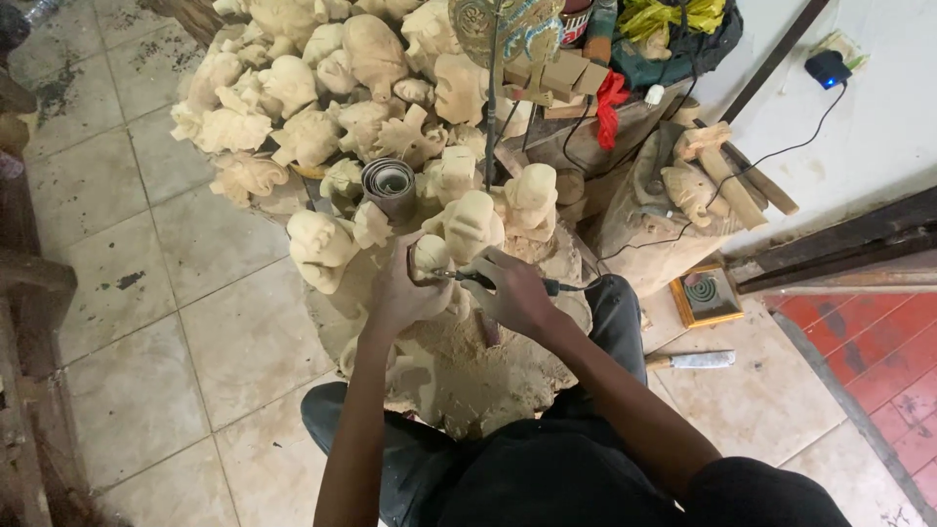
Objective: Carving details into a small object using a handheld rotary tool
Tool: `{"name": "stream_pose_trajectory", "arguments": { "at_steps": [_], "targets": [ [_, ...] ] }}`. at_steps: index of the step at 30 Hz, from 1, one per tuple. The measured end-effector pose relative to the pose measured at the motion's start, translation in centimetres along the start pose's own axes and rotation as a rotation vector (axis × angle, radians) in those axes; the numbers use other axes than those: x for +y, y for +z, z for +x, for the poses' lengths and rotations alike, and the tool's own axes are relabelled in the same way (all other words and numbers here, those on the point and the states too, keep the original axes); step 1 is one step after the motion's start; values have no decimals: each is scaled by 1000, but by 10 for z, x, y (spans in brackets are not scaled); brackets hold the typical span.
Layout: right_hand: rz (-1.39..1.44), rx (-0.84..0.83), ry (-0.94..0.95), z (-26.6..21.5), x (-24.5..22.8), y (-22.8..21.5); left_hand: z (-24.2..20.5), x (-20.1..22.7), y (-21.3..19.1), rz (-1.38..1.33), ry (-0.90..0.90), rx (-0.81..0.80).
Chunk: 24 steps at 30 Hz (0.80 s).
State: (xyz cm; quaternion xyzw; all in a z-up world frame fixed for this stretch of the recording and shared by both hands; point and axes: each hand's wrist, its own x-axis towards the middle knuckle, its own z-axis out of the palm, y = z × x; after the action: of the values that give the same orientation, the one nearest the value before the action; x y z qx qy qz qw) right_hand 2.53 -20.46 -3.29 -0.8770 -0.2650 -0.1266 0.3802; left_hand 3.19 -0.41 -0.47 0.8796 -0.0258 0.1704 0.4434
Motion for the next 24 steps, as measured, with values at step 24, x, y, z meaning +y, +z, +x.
{"name": "stream_pose_trajectory", "arguments": {
  "at_steps": [24],
  "targets": [
    [26,-117,96,19,-14,3,14,1,-12,-53,-194,-330]
  ]
}}
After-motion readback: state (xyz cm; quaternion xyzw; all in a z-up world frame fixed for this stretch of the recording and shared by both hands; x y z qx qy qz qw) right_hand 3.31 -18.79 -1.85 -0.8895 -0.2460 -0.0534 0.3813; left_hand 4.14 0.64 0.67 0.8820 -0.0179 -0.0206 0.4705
